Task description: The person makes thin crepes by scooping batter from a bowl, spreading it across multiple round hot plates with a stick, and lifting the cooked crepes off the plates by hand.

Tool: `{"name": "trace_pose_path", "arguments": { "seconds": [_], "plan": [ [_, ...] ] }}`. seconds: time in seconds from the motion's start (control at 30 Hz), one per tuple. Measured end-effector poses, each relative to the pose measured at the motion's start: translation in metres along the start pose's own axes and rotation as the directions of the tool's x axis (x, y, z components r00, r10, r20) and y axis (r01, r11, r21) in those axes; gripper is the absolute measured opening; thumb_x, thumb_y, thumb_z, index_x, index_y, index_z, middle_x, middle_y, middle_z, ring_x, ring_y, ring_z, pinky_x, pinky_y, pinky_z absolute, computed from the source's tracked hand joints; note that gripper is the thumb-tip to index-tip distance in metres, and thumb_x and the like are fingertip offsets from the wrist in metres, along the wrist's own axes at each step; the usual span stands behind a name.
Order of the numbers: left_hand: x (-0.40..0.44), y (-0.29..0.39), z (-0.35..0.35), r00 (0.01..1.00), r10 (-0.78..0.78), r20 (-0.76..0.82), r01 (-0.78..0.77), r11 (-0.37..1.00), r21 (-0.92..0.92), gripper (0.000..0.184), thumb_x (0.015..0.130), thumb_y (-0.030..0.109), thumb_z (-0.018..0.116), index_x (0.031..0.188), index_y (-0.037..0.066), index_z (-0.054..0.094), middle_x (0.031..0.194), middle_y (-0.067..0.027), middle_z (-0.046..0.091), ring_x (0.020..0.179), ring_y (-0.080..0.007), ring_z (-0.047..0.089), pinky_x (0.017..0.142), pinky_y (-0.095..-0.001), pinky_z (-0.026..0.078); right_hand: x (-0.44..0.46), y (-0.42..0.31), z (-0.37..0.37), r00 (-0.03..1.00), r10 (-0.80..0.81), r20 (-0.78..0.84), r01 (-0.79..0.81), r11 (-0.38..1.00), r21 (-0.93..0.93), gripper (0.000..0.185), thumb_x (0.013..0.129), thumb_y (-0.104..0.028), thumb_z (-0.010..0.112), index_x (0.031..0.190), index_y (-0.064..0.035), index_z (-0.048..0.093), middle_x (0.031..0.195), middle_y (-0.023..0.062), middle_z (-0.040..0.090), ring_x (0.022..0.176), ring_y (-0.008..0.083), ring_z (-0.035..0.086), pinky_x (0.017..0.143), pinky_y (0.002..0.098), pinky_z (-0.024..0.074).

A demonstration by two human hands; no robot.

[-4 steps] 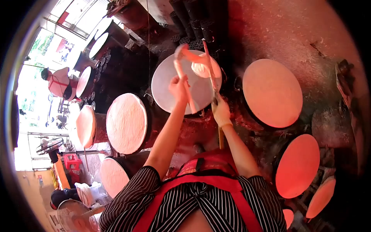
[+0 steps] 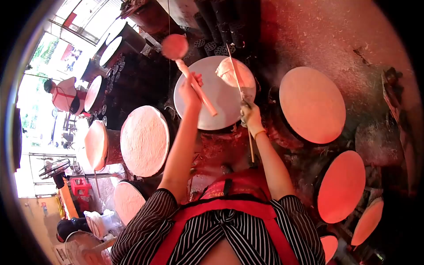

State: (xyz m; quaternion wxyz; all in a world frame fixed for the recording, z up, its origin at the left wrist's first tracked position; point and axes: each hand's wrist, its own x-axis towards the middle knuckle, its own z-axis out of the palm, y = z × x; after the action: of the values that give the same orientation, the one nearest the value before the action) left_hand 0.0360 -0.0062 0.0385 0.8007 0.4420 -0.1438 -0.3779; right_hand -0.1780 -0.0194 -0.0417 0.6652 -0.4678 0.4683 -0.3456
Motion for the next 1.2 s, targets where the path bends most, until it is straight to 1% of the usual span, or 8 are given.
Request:
{"name": "trace_pose_path", "arguments": {
  "seconds": [0.07,0.27,0.37,0.5,0.6,0.7,0.83,1.2],
  "plan": [
    [0.005,0.055,-0.024,0.994,-0.094,0.06,0.095,0.995,-0.014,0.034,0.095,0.022,0.046,0.111,-0.007,0.048,0.091,-0.0174,0.063,0.064,-0.0136,0.053,0.059,-0.0243,0.045,-0.034,-0.007,0.032,0.98,0.196,-0.021,-0.182,0.943,0.279,0.037,0.094,-0.022,0.049,0.13,-0.0301,0.05,0.055,-0.0058,0.039,0.033,0.005,0.032,0.03,0.023,0.0251],
    [-0.088,0.119,-0.091,0.991,-0.12,0.059,0.079,0.879,0.471,0.032,0.095,0.022,0.05,0.123,0.008,0.044,0.088,-0.0065,0.059,0.057,-0.0042,0.041,0.049,-0.0186,0.035,-0.06,0.023,0.083,0.956,0.155,-0.249,-0.083,0.957,0.278,0.036,0.094,-0.019,0.049,0.129,-0.0265,0.051,0.055,-0.0067,0.035,0.034,0.0059,0.029,0.032,0.0243,0.0247],
    [-0.15,0.121,-0.126,0.982,-0.178,-0.061,0.18,0.791,0.585,0.021,0.092,0.024,0.057,0.08,0.006,0.061,0.06,0.0079,0.043,0.049,-0.0012,0.035,0.043,-0.0176,0.027,-0.006,0.022,0.121,0.966,0.023,-0.257,0.006,0.994,0.113,0.025,0.09,-0.016,0.05,0.113,-0.0125,0.056,0.055,-0.0033,0.042,0.037,0.0092,0.036,0.034,0.0271,0.0302],
    [-0.202,0.114,-0.148,0.961,-0.203,-0.186,0.259,0.895,0.363,0.031,0.093,0.024,0.057,0.066,0.01,0.049,0.057,0.008,0.037,0.047,-0.0005,0.029,0.042,-0.0187,0.021,0.037,0.003,0.157,0.984,0.013,-0.178,-0.039,0.989,-0.143,0.018,0.087,-0.017,0.053,0.101,-0.0085,0.06,0.058,-0.0011,0.046,0.038,0.0099,0.039,0.035,0.0275,0.0321],
    [-0.223,0.107,-0.161,0.945,-0.23,-0.231,0.292,0.912,0.288,0.034,0.093,0.023,0.055,0.063,0.012,0.045,0.056,0.0081,0.035,0.048,-0.0005,0.028,0.043,-0.0185,0.02,0.039,-0.001,0.146,0.989,0.046,0.138,-0.029,0.992,-0.126,0.017,0.088,-0.016,0.053,0.103,-0.0115,0.059,0.054,-0.0033,0.04,0.035,0.0088,0.037,0.032,0.0281,0.0297],
    [-0.229,0.1,-0.177,0.945,-0.227,-0.237,0.299,0.892,0.339,0.035,0.094,0.023,0.055,0.062,0.012,0.044,0.056,0.0085,0.033,0.049,-0.0006,0.027,0.043,-0.0187,0.018,0.008,-0.006,0.105,0.974,0.145,0.176,-0.148,0.989,0.002,0.027,0.09,-0.013,0.05,0.116,-0.0124,0.059,0.054,-0.0038,0.041,0.036,0.0079,0.035,0.032,0.0275,0.0282],
    [-0.242,0.112,-0.176,0.922,-0.281,-0.265,0.373,0.828,0.419,0.032,0.094,0.025,0.054,0.068,0.006,0.054,0.056,0.009,0.036,0.047,0.0003,0.026,0.042,-0.019,0.017,-0.031,0.002,0.061,0.97,0.113,-0.215,-0.109,0.994,0.033,0.035,0.092,-0.014,0.051,0.125,-0.0213,0.056,0.056,-0.004,0.041,0.036,0.007,0.033,0.032,0.0247,0.026],
    [-0.26,0.063,-0.139,0.915,-0.085,-0.393,0.258,0.874,0.412,0.016,0.089,0.016,0.061,0.09,0.001,0.066,0.062,0.0069,0.051,0.051,0.0005,0.036,0.045,-0.0171,0.025,-0.005,-0.059,0.054,0.856,0.296,0.424,-0.211,0.949,-0.235,0.039,0.091,-0.015,0.051,0.13,-0.0201,0.052,0.054,-0.0037,0.039,0.034,0.0077,0.033,0.03,0.0248,0.0265]
  ]
}}
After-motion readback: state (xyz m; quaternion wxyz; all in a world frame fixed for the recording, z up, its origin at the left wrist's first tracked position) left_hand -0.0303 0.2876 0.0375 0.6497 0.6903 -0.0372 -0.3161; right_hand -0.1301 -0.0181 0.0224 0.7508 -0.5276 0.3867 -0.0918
